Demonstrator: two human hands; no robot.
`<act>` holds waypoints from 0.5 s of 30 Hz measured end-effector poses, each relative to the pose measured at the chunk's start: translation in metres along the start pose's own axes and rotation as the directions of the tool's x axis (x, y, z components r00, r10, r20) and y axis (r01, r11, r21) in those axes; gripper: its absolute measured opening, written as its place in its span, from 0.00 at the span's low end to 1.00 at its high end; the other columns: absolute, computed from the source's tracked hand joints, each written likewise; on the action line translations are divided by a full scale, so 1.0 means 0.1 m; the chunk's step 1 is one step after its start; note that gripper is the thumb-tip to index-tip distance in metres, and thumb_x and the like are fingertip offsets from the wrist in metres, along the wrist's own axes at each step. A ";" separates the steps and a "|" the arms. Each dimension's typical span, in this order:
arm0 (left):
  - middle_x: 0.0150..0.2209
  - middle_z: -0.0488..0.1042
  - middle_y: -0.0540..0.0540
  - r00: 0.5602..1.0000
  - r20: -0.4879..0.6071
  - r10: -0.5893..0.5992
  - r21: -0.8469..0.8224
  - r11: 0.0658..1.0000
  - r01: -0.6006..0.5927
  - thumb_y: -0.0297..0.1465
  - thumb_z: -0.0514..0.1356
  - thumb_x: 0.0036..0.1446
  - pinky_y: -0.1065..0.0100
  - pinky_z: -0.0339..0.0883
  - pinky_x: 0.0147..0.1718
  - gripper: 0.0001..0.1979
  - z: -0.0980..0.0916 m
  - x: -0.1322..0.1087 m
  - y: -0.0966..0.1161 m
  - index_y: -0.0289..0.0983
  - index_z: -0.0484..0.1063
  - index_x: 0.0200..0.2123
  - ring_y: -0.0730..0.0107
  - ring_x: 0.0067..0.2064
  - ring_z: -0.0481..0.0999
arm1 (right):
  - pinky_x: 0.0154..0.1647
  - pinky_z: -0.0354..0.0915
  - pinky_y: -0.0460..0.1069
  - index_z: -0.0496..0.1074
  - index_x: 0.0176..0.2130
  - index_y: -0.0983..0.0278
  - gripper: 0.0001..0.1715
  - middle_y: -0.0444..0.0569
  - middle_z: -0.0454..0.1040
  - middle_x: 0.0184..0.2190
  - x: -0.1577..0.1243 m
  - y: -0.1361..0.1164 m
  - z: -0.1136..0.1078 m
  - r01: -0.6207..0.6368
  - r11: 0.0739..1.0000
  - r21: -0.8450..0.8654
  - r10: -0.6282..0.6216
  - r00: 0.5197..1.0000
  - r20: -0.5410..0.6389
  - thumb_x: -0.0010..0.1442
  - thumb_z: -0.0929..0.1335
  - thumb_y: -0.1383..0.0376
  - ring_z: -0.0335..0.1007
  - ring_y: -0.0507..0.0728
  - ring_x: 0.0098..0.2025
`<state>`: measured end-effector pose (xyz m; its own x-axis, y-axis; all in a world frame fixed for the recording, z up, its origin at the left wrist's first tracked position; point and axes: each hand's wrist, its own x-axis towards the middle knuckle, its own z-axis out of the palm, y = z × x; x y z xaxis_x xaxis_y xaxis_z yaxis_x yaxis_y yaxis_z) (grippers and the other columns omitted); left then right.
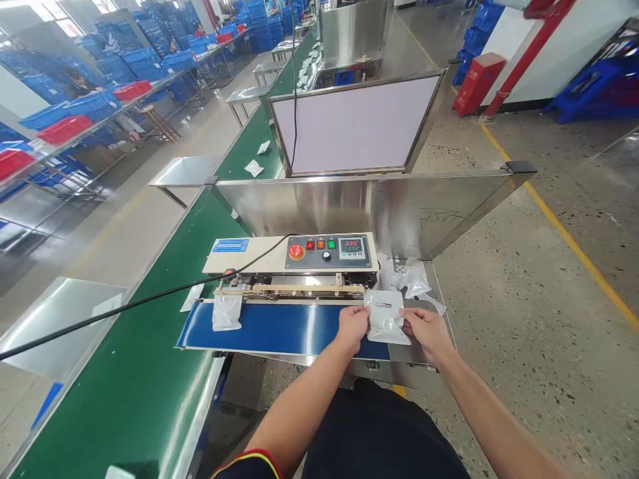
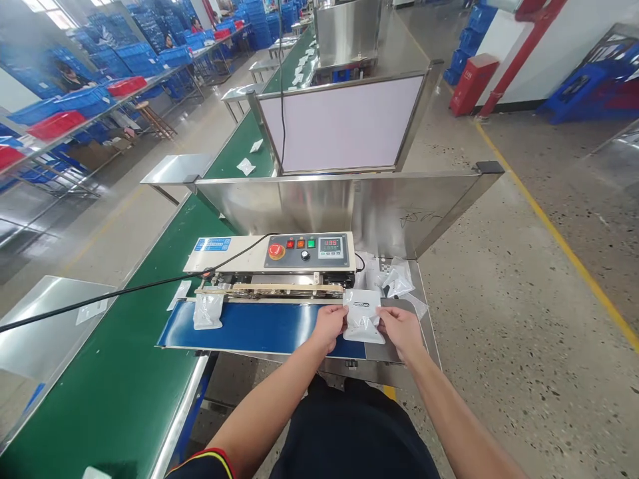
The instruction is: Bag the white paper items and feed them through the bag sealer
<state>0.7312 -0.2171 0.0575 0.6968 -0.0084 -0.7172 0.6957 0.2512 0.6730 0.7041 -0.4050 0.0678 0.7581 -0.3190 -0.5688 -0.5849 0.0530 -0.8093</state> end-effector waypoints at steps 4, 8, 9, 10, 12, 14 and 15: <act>0.20 0.71 0.50 0.996 -0.072 0.057 -0.014 0.998 -0.058 0.43 0.79 0.50 0.72 0.60 0.23 0.19 -0.25 -0.01 0.09 0.34 0.81 0.27 0.75 0.21 0.64 | 0.37 0.81 0.53 0.82 0.33 0.64 0.23 0.51 0.81 0.29 0.07 -0.03 0.31 -0.006 0.998 -0.067 0.013 0.994 0.112 0.48 0.79 0.49 0.80 0.61 0.33; 0.24 0.76 0.47 0.970 -0.119 0.211 0.014 0.977 -0.211 0.47 0.76 0.54 0.69 0.68 0.27 0.20 -0.59 -0.13 0.12 0.34 0.84 0.32 0.70 0.25 0.71 | 0.41 0.82 0.55 0.83 0.35 0.63 0.21 0.55 0.84 0.34 0.22 -0.18 0.31 0.046 0.969 -0.241 0.000 0.983 0.185 0.54 0.78 0.48 0.83 0.63 0.38; 0.28 0.80 0.44 0.953 -0.153 0.261 0.024 0.965 -0.261 0.47 0.76 0.55 0.67 0.73 0.32 0.20 -0.68 -0.18 0.11 0.34 0.85 0.35 0.66 0.29 0.77 | 0.41 0.82 0.56 0.83 0.36 0.62 0.21 0.55 0.84 0.35 0.29 -0.25 0.22 0.064 0.948 -0.311 -0.016 0.988 0.155 0.56 0.77 0.47 0.83 0.63 0.38; 0.34 0.83 0.41 0.925 -0.209 0.316 0.038 0.948 -0.316 0.46 0.75 0.57 0.64 0.77 0.38 0.20 -0.76 -0.25 0.10 0.34 0.86 0.40 0.61 0.36 0.81 | 0.42 0.81 0.57 0.83 0.36 0.61 0.21 0.56 0.84 0.35 0.39 -0.34 0.11 0.077 0.918 -0.390 -0.039 0.994 0.103 0.58 0.76 0.47 0.82 0.65 0.39; 0.47 0.86 0.35 0.836 -0.344 0.427 0.087 0.901 -0.424 0.46 0.74 0.59 0.58 0.78 0.51 0.22 -0.89 -0.41 0.06 0.36 0.85 0.49 0.53 0.49 0.84 | 0.44 0.78 0.62 0.81 0.34 0.60 0.18 0.58 0.83 0.34 0.62 -0.51 -0.12 0.069 0.825 -0.561 -0.100 0.995 -0.024 0.59 0.75 0.48 0.81 0.69 0.41; 0.55 0.84 0.34 0.751 -0.422 0.508 0.157 0.856 -0.492 0.48 0.72 0.62 0.55 0.77 0.57 0.24 -0.96 -0.56 -0.02 0.37 0.83 0.54 0.51 0.56 0.83 | 0.44 0.75 0.65 0.76 0.27 0.60 0.17 0.60 0.80 0.31 0.86 -0.65 -0.28 0.045 0.711 -0.701 -0.161 0.982 -0.099 0.55 0.77 0.51 0.79 0.73 0.42; 0.55 0.83 0.34 0.732 -0.421 0.536 0.187 0.841 -0.508 0.49 0.70 0.64 0.54 0.77 0.57 0.24 -0.96 -0.62 -0.07 0.38 0.83 0.54 0.51 0.56 0.83 | 0.44 0.73 0.64 0.73 0.24 0.59 0.19 0.60 0.79 0.29 0.97 -0.70 -0.31 0.052 0.659 -0.751 -0.194 0.976 -0.102 0.53 0.78 0.52 0.78 0.73 0.41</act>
<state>0.6669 -0.1256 0.0801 0.8092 0.5359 -0.2408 0.2637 0.0348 0.9640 0.8094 -0.4689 0.0735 0.8237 -0.4178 -0.3835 -0.5619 -0.6921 -0.4530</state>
